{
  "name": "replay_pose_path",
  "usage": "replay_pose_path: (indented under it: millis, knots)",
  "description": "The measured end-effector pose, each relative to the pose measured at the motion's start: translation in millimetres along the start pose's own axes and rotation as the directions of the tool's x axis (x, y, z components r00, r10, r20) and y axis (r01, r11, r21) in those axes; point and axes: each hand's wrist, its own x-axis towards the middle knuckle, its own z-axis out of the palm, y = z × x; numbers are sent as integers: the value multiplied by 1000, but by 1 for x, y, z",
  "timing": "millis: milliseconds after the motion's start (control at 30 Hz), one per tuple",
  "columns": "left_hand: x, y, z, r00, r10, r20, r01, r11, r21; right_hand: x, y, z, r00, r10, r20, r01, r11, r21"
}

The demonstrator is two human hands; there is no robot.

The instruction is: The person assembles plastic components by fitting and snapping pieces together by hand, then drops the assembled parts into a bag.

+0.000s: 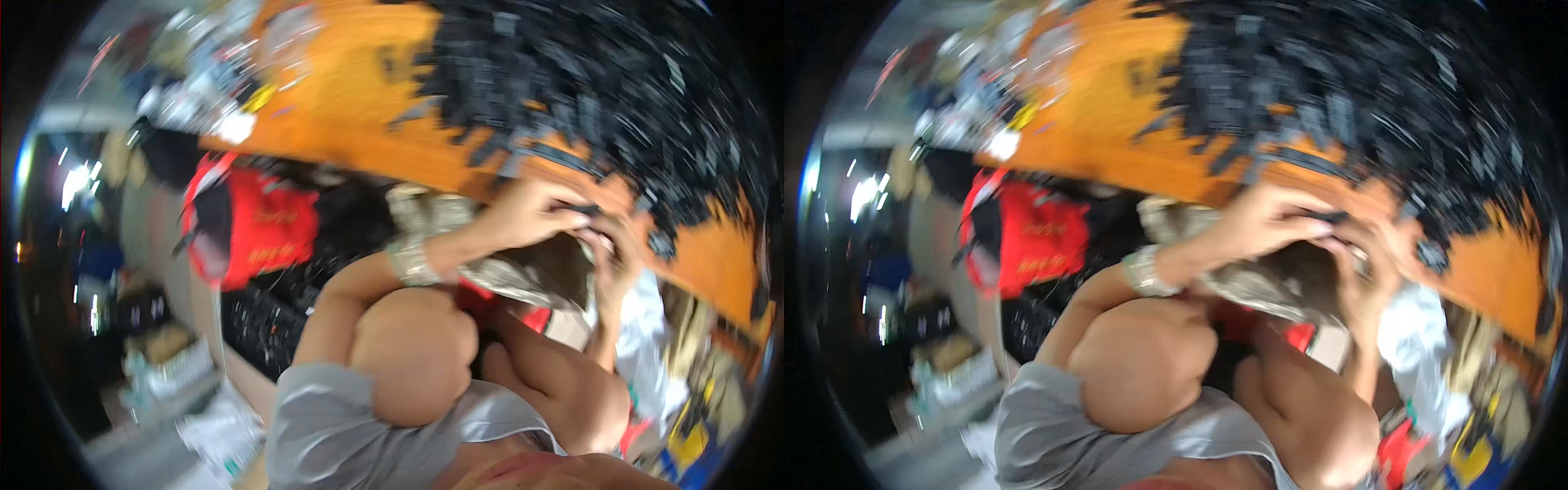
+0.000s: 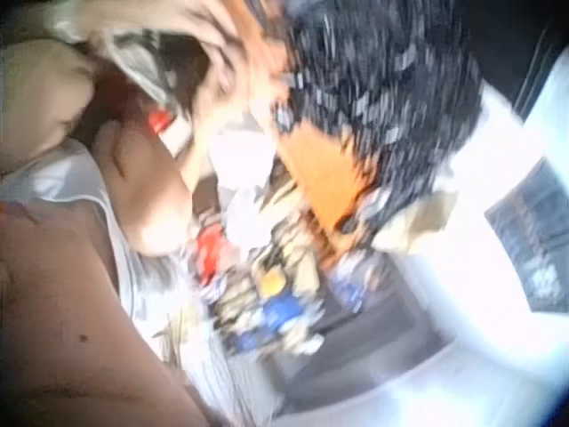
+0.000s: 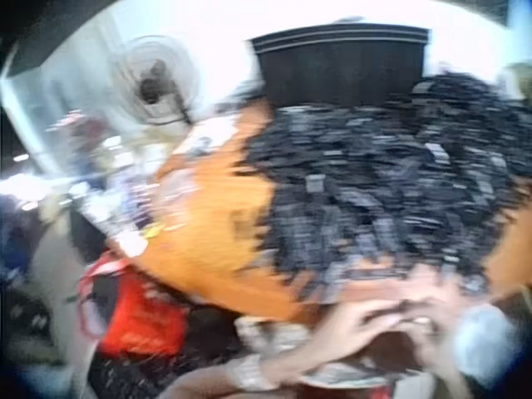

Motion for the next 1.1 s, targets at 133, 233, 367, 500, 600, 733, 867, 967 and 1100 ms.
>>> replay_pose_path:
  millis: [133, 233, 367, 500, 600, 733, 867, 967, 1100]
  knots:
    - [-12, 21, -4, 997, -69, -20, 72, 944, 322, 9, -3, 9, 999, -27, -20, 27, 1000, 9]
    - [-5, 26, 7, 995, 96, -27, -76, 906, 417, 8, -8, -2, 998, 34, -48, -32, 999, 41]
    - [-5, 31, 12, 989, 149, 7, -132, 859, 494, 0, 4, -4, 999, 6, -54, -3, 998, 57]
    - [-11, 29, 4, 990, 137, 34, -134, 834, 535, -1, -1, 1, 993, 12, -115, -20, 998, -66]
    - [-13, 22, 0, 967, 237, 90, -247, 808, 535, -1, 1, 2, 991, 110, 69, -119, 983, 143]
    - [-14, 18, -4, 972, 217, 87, -232, 844, 483, -2, -2, 6, 993, 118, 25, -120, 988, 101]
    - [-13, 20, -6, 966, 228, 118, -255, 805, 535, -1, 4, 7, 1000, -5, -6, 5, 1000, -21]
    - [-12, 16, -4, 969, 213, 123, -245, 809, 534, -4, 8, 8, 1000, -13, -21, 12, 999, -38]
    - [-13, 23, -4, 993, 94, 64, -114, 857, 503, -5, 8, 11, 993, 118, 11, -118, 986, 121]
